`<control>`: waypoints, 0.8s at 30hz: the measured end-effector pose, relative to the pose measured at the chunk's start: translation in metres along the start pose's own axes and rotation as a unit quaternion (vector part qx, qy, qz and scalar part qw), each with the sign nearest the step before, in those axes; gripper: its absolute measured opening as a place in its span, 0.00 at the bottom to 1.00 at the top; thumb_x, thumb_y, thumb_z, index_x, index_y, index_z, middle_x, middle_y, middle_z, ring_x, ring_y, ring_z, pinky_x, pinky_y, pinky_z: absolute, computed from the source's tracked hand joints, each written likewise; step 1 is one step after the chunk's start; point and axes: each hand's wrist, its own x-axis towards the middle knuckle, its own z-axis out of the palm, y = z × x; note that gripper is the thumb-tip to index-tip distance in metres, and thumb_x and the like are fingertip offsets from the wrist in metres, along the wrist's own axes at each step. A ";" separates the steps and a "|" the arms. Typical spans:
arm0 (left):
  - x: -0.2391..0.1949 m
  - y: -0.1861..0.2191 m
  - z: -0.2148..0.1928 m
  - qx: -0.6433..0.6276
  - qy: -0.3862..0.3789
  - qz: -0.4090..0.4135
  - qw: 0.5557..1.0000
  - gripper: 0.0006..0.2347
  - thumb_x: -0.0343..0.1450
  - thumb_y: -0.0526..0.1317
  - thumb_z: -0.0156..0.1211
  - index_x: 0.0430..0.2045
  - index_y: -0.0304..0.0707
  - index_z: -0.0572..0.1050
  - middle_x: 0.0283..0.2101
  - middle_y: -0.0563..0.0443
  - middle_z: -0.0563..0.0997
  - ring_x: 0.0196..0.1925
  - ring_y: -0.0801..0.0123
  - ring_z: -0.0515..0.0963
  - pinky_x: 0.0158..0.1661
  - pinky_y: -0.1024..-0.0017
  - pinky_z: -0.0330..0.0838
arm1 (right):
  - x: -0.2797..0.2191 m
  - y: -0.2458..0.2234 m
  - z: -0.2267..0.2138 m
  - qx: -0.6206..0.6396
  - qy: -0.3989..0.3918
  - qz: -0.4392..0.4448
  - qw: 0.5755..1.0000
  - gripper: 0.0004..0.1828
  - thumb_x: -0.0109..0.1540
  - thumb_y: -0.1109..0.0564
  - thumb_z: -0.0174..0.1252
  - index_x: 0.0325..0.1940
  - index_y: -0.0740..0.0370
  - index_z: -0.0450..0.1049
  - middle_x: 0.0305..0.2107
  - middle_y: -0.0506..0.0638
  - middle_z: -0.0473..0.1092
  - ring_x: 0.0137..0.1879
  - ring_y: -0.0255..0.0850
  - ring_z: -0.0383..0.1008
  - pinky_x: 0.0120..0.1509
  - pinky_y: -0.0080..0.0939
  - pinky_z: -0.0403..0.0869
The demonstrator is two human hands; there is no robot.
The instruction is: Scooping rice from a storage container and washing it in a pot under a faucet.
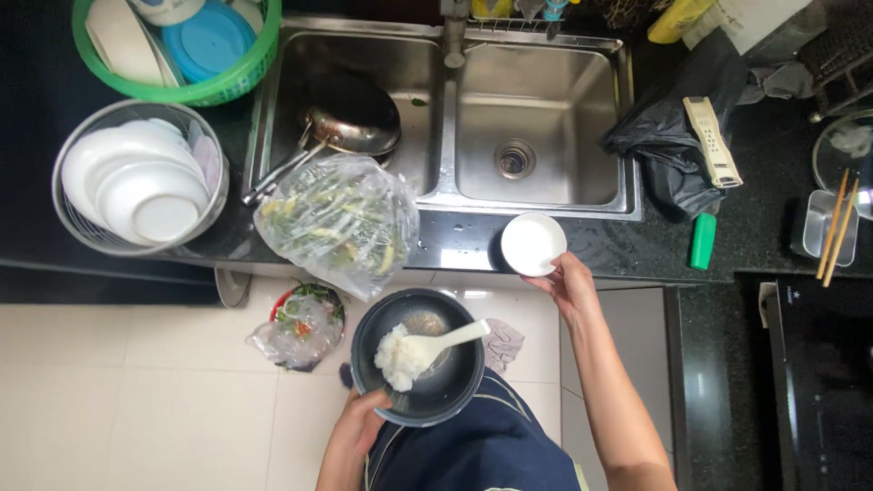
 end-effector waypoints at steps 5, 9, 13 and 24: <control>-0.010 0.038 0.109 0.051 0.043 -0.025 0.997 0.31 0.59 0.24 0.53 0.62 0.36 0.63 0.47 0.41 0.79 0.40 0.63 0.82 0.42 0.64 0.78 | 0.012 -0.004 -0.018 0.014 0.016 0.005 1.000 0.18 0.58 0.64 0.47 0.50 0.77 0.66 0.49 0.67 0.69 0.56 0.58 0.76 0.49 0.56 0.80; 0.000 0.048 0.129 0.112 0.033 -0.017 0.993 0.39 0.59 0.23 0.51 0.68 0.54 0.53 0.51 0.40 0.73 0.35 0.64 0.79 0.34 0.58 0.81 | 0.016 -0.002 -0.027 0.035 0.016 -0.002 0.999 0.19 0.60 0.62 0.48 0.52 0.78 0.68 0.50 0.66 0.70 0.58 0.56 0.76 0.50 0.54 0.80; 0.014 0.057 0.137 0.119 0.007 -0.037 0.992 0.38 0.62 0.24 0.50 0.68 0.56 0.49 0.54 0.42 0.73 0.36 0.64 0.80 0.35 0.56 0.84 | -0.005 -0.002 -0.036 0.039 0.026 0.017 0.999 0.19 0.61 0.59 0.50 0.54 0.73 0.67 0.49 0.63 0.71 0.56 0.55 0.76 0.49 0.54 0.84; 0.027 0.085 0.203 0.295 -0.063 -0.056 0.952 0.46 0.59 0.29 0.56 0.71 0.64 0.40 0.60 0.46 0.69 0.39 0.69 0.78 0.31 0.70 0.78 | -0.179 -0.001 0.087 -0.790 -0.014 -0.501 0.353 0.38 0.43 0.58 0.61 0.59 0.69 0.75 0.46 0.61 0.74 0.59 0.53 0.71 0.67 0.51 0.65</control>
